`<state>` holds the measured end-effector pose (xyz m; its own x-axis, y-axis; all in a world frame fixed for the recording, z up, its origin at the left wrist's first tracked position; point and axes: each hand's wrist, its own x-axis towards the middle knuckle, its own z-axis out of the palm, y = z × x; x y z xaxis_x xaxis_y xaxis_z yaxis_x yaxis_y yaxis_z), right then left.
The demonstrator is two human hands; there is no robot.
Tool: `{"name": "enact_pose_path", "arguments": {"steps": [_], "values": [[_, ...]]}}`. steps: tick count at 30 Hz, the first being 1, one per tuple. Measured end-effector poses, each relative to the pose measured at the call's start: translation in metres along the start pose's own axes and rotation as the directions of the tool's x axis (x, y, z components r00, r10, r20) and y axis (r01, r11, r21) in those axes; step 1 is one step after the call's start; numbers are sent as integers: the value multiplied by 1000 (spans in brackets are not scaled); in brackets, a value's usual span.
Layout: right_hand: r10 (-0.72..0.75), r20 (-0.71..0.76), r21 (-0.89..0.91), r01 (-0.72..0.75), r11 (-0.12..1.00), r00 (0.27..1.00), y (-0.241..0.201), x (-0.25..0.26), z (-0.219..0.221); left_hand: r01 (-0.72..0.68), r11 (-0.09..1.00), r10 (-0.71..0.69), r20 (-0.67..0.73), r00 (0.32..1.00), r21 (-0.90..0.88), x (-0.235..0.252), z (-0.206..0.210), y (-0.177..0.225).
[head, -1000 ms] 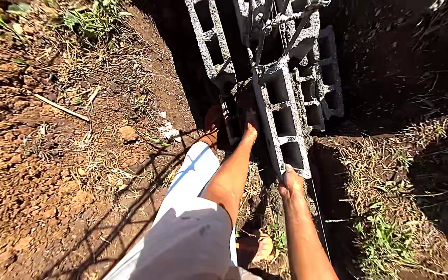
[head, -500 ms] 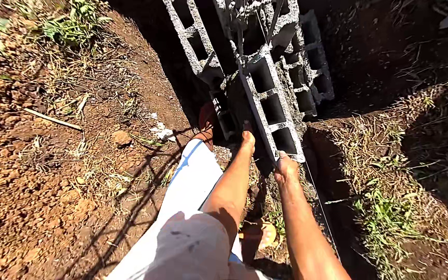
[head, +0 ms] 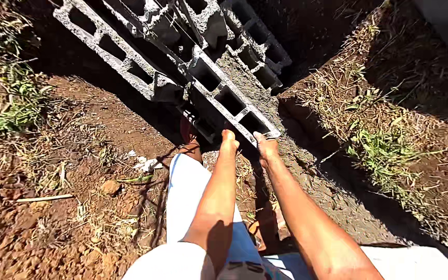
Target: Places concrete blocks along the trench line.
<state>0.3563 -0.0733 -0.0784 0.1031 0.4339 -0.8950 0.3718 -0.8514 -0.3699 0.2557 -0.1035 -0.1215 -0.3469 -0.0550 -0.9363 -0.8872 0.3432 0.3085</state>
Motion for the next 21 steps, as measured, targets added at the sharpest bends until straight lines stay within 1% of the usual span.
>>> {"name": "enact_pose_path", "arguments": {"steps": [3, 4, 5, 7, 8, 10, 11, 12, 14, 15, 16, 18, 21], "values": [[-30, 48, 72, 26, 997, 998, 7, -5, -10, -83, 973, 87, -7, 996, 217, -10, -4, -9], [-35, 59, 78, 30, 996, 998, 8, -5, -12, -103, 964, 107, -6, 994, 243, -6, -6, -12], [-45, 75, 88, 39, 995, 996, 9, -8, -14, -102, 972, 103, 5, 995, 211, -1, -7, -17], [-92, 133, 131, 75, 989, 987, 18, -10, -24, -66, 997, 65, 48, 997, 29, 8, -3, -27], [-111, 171, 144, 86, 986, 979, 29, -12, -33, -57, 998, 59, 84, 995, -31, 8, -1, -33], [-126, 215, 211, 80, 974, 968, 53, -12, -57, -62, 995, 75, 159, 984, -84, 5, 1, -37], [-132, 193, 265, 78, 961, 972, 66, -7, -67, -52, 993, 70, 174, 982, -107, 1, 1, -35], [-109, 133, 305, 64, 950, 985, 79, -1, -77, -52, 992, 72, 175, 982, -117, -1, 1, -33], [25, -64, 326, -3, 945, 998, 98, 13, -95, -67, 992, 83, 161, 984, -103, -1, 1, -25], [103, -152, 330, -48, 943, 983, 106, 20, -102, -77, 993, 89, 148, 985, -86, 1, 1, -21], [163, -209, 325, -89, 941, 964, 112, 24, -107, -85, 994, 94, 139, 986, -70, 2, 0, -18], [209, -244, 284, -136, 949, 947, 115, 31, -111, -104, 993, 110, 122, 987, -52, 7, -3, -11], [171, -224, 225, -120, 967, 960, 105, 33, -104, -99, 994, 103, 80, 991, -56, 14, -6, -5]]}}
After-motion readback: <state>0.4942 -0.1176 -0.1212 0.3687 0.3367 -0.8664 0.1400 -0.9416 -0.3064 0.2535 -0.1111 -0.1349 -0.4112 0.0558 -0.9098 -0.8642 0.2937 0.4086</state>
